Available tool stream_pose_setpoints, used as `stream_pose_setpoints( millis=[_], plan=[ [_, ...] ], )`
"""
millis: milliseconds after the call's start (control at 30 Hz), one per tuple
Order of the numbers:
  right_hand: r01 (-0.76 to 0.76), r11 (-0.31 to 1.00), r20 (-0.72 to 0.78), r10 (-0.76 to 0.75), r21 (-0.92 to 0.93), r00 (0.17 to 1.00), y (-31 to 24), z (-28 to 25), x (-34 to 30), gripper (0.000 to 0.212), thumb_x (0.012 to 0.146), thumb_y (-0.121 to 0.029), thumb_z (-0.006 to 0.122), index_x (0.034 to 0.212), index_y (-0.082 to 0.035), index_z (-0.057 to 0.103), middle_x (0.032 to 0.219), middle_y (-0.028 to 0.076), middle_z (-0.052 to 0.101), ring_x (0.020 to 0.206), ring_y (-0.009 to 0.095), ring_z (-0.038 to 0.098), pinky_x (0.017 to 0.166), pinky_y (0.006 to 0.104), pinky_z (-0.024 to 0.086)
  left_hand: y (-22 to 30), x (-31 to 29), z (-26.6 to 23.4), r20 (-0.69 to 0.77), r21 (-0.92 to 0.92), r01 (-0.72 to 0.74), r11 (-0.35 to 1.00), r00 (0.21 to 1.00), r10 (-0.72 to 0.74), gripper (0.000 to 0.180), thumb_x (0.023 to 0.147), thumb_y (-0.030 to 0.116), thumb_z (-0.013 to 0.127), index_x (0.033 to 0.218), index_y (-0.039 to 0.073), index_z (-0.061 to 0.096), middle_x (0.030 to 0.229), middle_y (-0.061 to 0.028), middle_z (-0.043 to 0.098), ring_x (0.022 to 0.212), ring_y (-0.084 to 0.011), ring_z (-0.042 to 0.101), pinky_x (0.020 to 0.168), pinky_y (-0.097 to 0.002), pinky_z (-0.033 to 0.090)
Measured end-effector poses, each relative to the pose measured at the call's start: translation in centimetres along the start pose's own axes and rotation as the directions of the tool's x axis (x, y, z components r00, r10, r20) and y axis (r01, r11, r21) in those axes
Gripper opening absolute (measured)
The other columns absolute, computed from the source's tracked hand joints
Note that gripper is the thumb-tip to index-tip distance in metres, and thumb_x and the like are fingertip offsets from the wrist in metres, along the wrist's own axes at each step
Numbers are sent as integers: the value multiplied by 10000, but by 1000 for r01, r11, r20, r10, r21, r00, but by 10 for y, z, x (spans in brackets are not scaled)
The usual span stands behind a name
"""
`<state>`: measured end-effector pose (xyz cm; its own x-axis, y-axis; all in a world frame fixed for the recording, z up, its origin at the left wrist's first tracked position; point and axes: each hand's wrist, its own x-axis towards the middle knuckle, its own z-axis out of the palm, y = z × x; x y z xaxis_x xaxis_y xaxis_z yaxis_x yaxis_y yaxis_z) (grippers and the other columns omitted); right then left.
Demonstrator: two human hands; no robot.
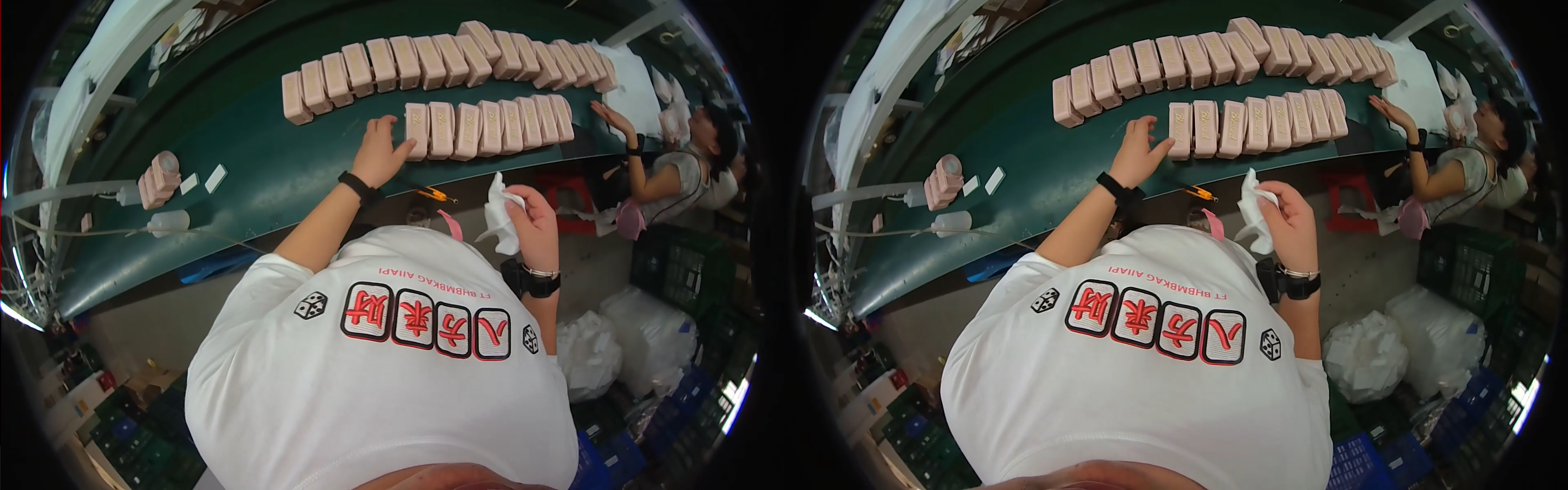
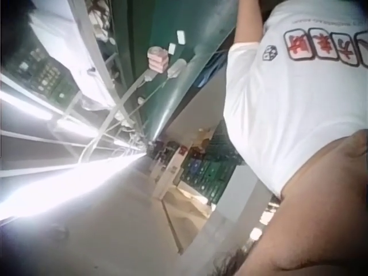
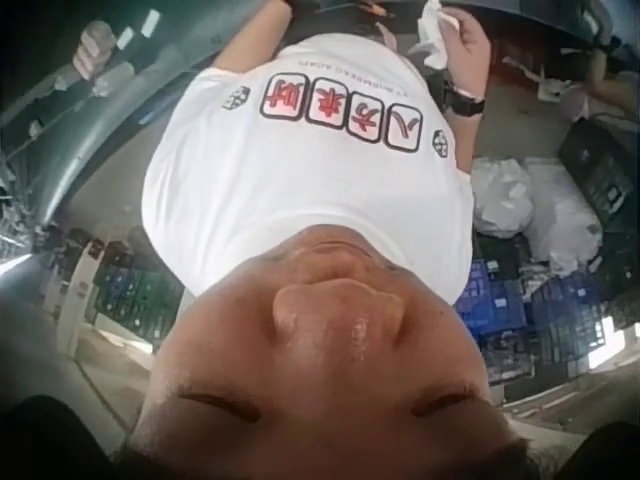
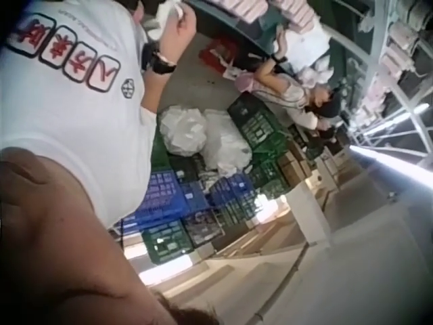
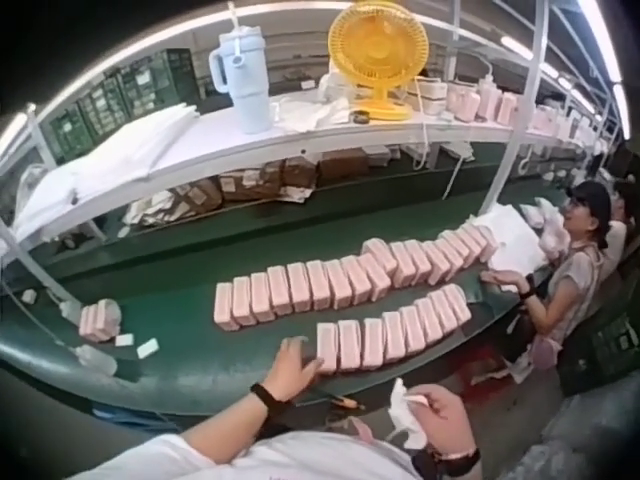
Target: The person cleans pink electronic devices by blowing air on them with a nozzle and wiping the surfaces with a cloth. They periodically wet the cloth with liquid from a bottle before wiping the front and back of each device and placing them back on the conveyor belt.
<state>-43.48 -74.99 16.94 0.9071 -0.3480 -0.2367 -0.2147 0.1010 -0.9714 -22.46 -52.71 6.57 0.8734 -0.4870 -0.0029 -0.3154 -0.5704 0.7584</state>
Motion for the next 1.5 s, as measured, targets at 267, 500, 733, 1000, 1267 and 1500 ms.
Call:
stream_pose_setpoints(
  millis=[267, 500, 733, 1000, 1267, 1500],
  plan=[
    [-127, 915, 201, 52, 382, 978, -31, 104, 41, 239, 948, -35, 582, 1186, -6, 579, 1037, 61, 668, 890, 105, 634, 757, 237, 510, 46, -60, -77, 381, -688, 61, 723, 878, 289, 404, 843, 132, 744, 1175, -10, 563, 1188, -88, 600, 1093, -165, 564, 976, -321, 440],
    [-65, 914, 58, 46, 399, 997, -28, 182, 31, 264, 946, -47, 596, 1206, -10, 563, 1053, 61, 667, 803, 91, 607, 697, 223, 501, -11, -88, -157, 247, -703, 44, 710, 951, 185, 146, 868, 103, 716, 909, 22, 601, 1052, -53, 637, 959, -106, 588, 851, -255, 471],
    [379, 907, 173, -349, -184, 921, -18, 266, -1, 329, 888, -6, 652, 1202, -12, 555, 1108, 77, 654, 693, 84, 539, 587, 222, 456, -64, -124, -227, 244, -691, 184, 699, 970, -14, 100, 908, 89, 652, 896, 46, 563, 931, 7, 610, 826, -46, 560, 718, -217, 456],
    [678, 679, 685, -353, -282, 638, -39, 329, -3, 395, 757, 18, 717, 1132, -38, 605, 1195, 98, 618, 836, 126, 594, 706, 231, 480, -102, -161, -288, 155, -857, 153, 492, 987, -37, 37, 936, 55, 558, 963, 55, 533, 947, 9, 611, 827, -42, 540, 704, -211, 440],
    [213, 967, 649, -75, -137, 757, -4, 416, 14, 261, 836, -62, 710, 1081, -10, 638, 1097, 37, 646, 894, 97, 593, 799, 233, 468, -128, -183, -326, 72, -842, 61, 536, 997, -1, 107, 913, 68, 614, 984, 54, 536, 979, -16, 612, 842, -71, 562, 741, -223, 464],
    [190, 960, 560, -42, -208, 827, 17, 410, 35, 335, 905, -135, 655, 1210, 0, 620, 1132, 48, 650, 945, 97, 596, 859, 261, 462, -227, -235, -329, -579, -715, -57, 697, 608, -543, 336, 824, 36, 736, 1067, 43, 504, 967, -26, 553, 895, -114, 557, 803, -250, 472]
  ],
)
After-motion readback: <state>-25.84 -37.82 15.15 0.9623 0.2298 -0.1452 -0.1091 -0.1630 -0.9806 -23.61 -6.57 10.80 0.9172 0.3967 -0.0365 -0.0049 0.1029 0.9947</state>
